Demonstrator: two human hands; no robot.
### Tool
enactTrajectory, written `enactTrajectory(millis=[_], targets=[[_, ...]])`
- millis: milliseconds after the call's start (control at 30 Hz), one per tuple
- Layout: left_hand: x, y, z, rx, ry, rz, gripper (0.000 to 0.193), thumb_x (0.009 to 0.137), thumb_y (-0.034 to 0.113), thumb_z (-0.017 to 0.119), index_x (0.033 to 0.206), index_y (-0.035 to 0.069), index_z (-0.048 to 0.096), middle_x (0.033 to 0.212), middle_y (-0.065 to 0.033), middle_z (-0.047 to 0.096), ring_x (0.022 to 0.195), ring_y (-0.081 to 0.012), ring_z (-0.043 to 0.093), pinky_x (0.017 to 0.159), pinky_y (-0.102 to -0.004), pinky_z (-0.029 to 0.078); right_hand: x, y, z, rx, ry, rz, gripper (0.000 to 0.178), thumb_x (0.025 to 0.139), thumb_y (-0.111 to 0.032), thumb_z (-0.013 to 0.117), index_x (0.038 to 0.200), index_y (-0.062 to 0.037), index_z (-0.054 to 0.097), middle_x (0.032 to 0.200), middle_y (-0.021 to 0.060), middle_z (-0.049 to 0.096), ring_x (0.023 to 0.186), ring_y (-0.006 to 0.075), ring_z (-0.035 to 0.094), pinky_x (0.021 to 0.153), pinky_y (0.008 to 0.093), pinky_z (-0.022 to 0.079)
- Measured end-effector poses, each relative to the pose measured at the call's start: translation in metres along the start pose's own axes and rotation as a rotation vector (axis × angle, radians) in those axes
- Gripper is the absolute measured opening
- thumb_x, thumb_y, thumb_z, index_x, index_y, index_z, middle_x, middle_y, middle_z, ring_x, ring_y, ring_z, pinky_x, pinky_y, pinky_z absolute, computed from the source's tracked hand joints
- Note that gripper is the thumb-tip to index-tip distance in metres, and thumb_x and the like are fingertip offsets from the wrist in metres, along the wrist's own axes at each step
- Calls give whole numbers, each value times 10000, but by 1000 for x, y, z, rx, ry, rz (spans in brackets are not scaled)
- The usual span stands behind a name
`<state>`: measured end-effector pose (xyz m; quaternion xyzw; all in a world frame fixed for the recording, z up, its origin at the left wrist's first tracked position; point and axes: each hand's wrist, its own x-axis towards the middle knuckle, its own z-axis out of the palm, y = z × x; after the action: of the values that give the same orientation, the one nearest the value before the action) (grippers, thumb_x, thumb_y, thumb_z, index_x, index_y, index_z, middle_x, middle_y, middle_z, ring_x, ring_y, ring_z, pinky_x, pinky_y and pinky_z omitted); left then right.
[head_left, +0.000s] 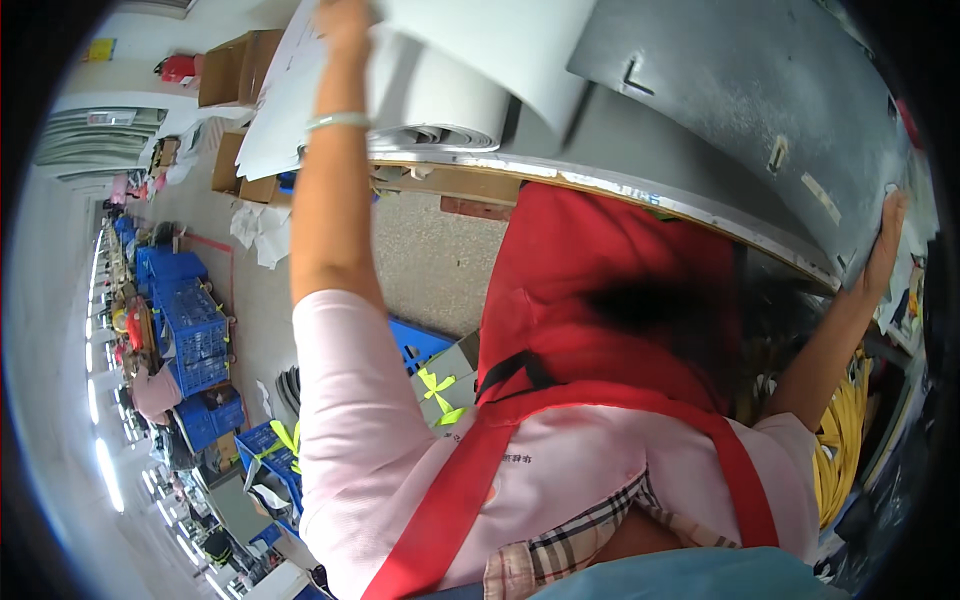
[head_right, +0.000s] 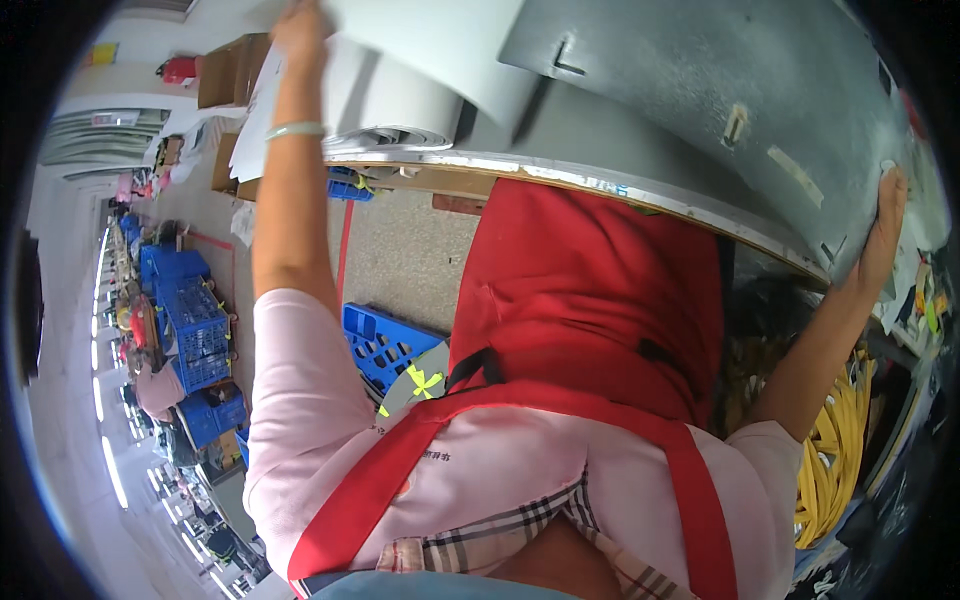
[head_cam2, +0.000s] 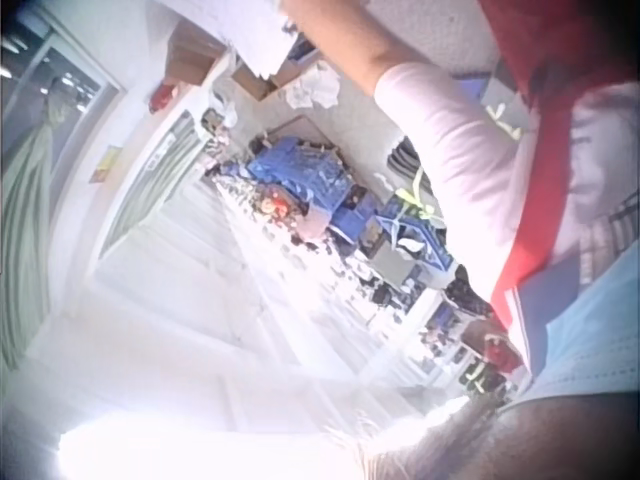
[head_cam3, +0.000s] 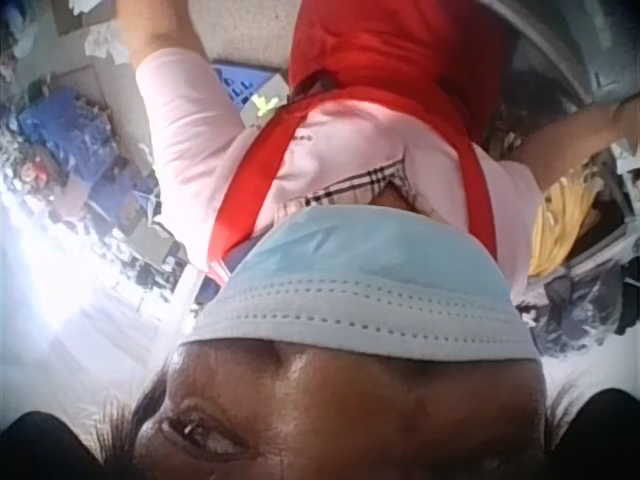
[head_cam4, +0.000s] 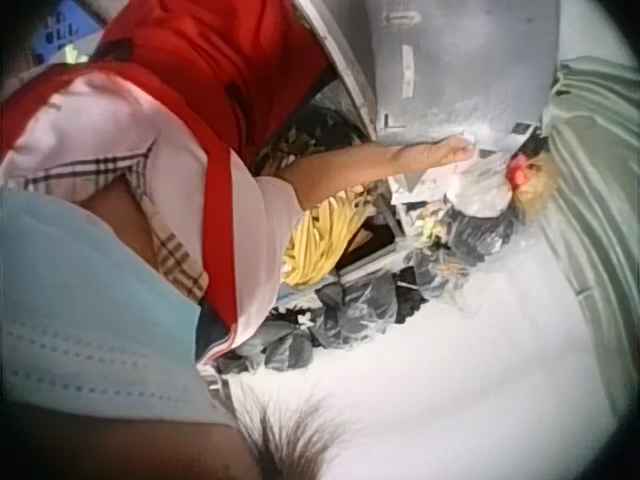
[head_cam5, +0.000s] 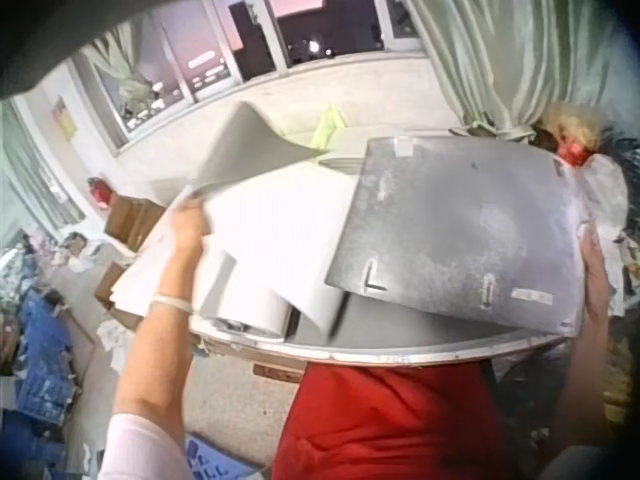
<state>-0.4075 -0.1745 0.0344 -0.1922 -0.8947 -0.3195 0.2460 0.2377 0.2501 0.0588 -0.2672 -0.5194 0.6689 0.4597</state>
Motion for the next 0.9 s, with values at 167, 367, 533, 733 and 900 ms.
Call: enactTrajectory(millis=[167,367,533,733,900], targets=[[-43,-140,-125,-207,263,-500,353,850,235,687,989,-86,738,920,-213,753,801,-314,718,764,-436,546,6,24,-24,12,-65,56,339,1064,-284,591,1312,-53,580,1253,79,635,1139,176,625,974,328,518],[-131,-154,-47,148,-97,-663,616,869,445,684,1064,-140,705,1113,-305,710,1088,-396,683,1004,-451,497,18,28,-10,-212,18,83,467,1035,-277,635,1414,-21,542,1362,80,596,1239,171,573,1081,297,426],[-122,-134,-67,253,84,-529,941,886,498,726,1518,-79,333,1513,-318,393,1333,-431,493,1113,-532,427,53,69,-11,-526,-242,12,365,1020,-279,660,1297,-41,653,1271,20,652,1189,106,570,1055,270,413],[-195,157,-100,-575,-349,168,173,978,97,689,1101,2,765,1073,-53,758,907,-131,693,807,-264,545,69,88,-14,-716,-315,145,88,939,-157,727,929,-90,671,879,-9,638,812,104,553,730,277,435],[-283,234,-51,-372,-655,637,198,886,155,779,1017,11,741,936,-128,707,859,-306,677,785,-363,550,75,88,1,-837,-355,149,99,927,-156,731,928,-69,683,819,-1,626,732,110,532,668,274,423]])
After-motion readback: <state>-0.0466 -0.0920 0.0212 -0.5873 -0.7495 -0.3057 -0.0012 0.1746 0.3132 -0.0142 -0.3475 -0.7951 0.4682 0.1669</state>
